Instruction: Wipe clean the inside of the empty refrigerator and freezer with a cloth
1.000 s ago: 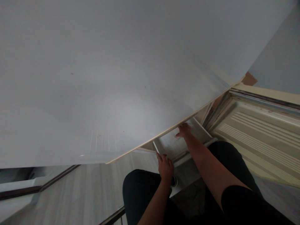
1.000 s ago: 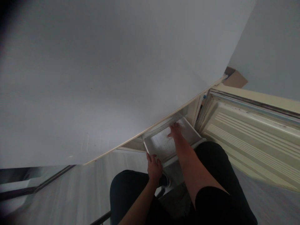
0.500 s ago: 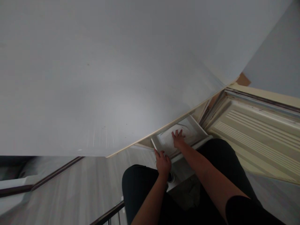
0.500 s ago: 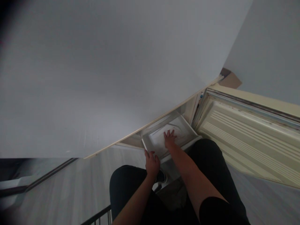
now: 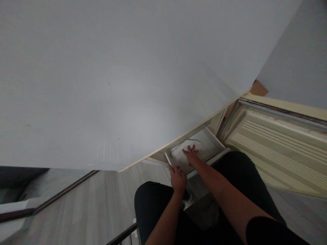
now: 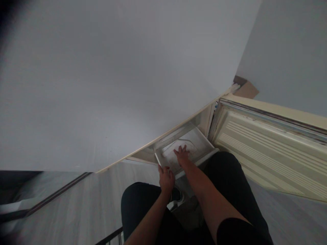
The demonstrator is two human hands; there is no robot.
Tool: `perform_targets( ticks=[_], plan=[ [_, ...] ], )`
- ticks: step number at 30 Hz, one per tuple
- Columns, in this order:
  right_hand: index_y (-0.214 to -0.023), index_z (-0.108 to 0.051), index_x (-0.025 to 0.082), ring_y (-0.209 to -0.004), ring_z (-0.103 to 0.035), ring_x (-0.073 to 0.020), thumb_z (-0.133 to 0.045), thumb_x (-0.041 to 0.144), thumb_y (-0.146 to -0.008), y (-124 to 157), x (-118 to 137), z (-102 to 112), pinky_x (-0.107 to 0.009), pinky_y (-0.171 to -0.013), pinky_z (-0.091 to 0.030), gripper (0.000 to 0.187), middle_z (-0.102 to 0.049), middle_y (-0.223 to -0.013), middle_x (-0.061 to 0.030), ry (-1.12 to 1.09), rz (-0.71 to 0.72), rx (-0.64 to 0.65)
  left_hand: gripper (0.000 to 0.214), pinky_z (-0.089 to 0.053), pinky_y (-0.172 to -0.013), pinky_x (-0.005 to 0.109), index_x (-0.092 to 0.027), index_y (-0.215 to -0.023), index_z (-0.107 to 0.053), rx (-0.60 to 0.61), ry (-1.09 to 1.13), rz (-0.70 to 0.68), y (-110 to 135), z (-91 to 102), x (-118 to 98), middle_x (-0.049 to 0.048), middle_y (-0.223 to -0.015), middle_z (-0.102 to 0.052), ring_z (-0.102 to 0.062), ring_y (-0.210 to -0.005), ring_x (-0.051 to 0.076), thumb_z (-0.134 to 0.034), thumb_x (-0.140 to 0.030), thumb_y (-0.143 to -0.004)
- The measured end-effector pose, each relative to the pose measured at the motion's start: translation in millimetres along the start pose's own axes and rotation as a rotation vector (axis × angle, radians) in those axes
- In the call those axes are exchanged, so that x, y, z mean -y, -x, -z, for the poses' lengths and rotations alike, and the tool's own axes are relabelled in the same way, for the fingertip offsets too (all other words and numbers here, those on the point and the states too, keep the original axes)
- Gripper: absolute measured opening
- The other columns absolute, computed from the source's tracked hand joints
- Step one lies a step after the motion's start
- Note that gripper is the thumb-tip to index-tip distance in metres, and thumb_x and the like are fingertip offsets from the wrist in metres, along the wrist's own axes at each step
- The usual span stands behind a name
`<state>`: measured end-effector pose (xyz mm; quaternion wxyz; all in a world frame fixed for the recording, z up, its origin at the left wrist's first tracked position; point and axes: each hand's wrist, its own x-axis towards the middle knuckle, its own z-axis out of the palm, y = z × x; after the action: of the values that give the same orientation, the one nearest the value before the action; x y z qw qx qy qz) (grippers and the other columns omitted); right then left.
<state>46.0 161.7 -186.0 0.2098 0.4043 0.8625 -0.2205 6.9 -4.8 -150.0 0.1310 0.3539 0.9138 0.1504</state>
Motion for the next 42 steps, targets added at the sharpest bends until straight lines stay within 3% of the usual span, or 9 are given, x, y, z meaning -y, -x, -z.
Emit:
perform_targets(
  ticks=[3, 6, 8, 11, 13, 16, 42],
  plan=[
    [-0.148, -0.048, 0.029, -0.145, -0.029, -0.0442, -0.065, 0.022, -0.087, -2, -4, 6, -0.054, -0.102, -0.044, 0.064, -0.035, -0.156, -0.0175, -0.038, 0.034, -0.121, 0.026, -0.054, -0.092, 0.038, -0.017, -0.115, -0.062, -0.011, -0.024, -0.009, 0, -0.4, 0, 0.0224, -0.162, -0.026, -0.061, -0.125, 0.029, -0.046, -0.024, -0.096],
    [-0.141, -0.054, 0.023, -0.139, -0.039, -0.0336, -0.052, 0.020, -0.093, -5, -8, 7, -0.046, -0.107, -0.041, 0.048, -0.044, -0.148, -0.0176, -0.051, 0.074, -0.189, 0.025, -0.054, -0.091, 0.037, -0.017, -0.114, -0.063, -0.028, -0.039, -0.023, 1, -1.4, 1, 0.0223, -0.161, -0.027, -0.062, -0.122, 0.029, -0.047, -0.024, -0.096],
    [-0.147, -0.046, 0.021, -0.143, -0.032, -0.0363, -0.061, 0.028, -0.090, -8, -12, 3, -0.052, -0.111, -0.035, 0.060, -0.037, -0.153, -0.0201, -0.057, 0.047, -0.228, 0.025, -0.054, -0.090, 0.037, -0.016, -0.114, -0.063, -0.031, -0.046, -0.023, 1, -2.1, 1, 0.0228, -0.161, -0.027, -0.063, -0.121, 0.028, -0.047, -0.024, -0.096],
    [-0.157, -0.028, 0.024, -0.150, -0.011, -0.0452, -0.078, 0.043, -0.078, -15, -15, -10, -0.066, -0.112, -0.022, 0.096, -0.012, -0.165, -0.0231, -0.091, -0.047, -0.235, 0.026, -0.053, -0.091, 0.038, -0.015, -0.115, -0.062, -0.025, -0.040, -0.034, 1, -3.1, 2, 0.0240, -0.162, -0.025, -0.062, -0.122, 0.029, -0.045, -0.024, -0.097],
    [-0.160, -0.019, 0.027, -0.152, 0.001, -0.0472, -0.085, 0.050, -0.069, -20, -17, -19, -0.069, -0.112, -0.017, 0.115, 0.003, -0.167, -0.0222, -0.121, -0.068, -0.188, 0.026, -0.053, -0.092, 0.039, -0.015, -0.115, -0.062, -0.021, -0.030, -0.045, 1, -3.8, 3, 0.0246, -0.162, -0.023, -0.063, -0.121, 0.029, -0.045, -0.024, -0.097],
    [-0.162, -0.011, 0.027, -0.150, 0.010, -0.0490, -0.089, 0.054, -0.060, -26, -18, -28, -0.071, -0.112, -0.012, 0.132, 0.013, -0.165, -0.0225, -0.130, -0.047, -0.130, 0.026, -0.054, -0.090, 0.039, -0.016, -0.115, -0.062, -0.025, -0.026, -0.043, 1, -4.6, 4, 0.0242, -0.162, -0.023, -0.064, -0.119, 0.030, -0.045, -0.024, -0.096],
    [-0.162, -0.012, 0.024, -0.150, 0.012, -0.0477, -0.089, 0.046, -0.065, -19, -16, -22, -0.071, -0.114, -0.011, 0.126, 0.015, -0.165, -0.0225, -0.158, -0.039, -0.105, 0.025, -0.054, -0.088, 0.037, -0.017, -0.113, -0.063, -0.038, -0.038, -0.025, 2, -1.6, 1, 0.0225, -0.161, -0.027, -0.065, -0.117, 0.028, -0.045, -0.024, -0.097]
  ],
)
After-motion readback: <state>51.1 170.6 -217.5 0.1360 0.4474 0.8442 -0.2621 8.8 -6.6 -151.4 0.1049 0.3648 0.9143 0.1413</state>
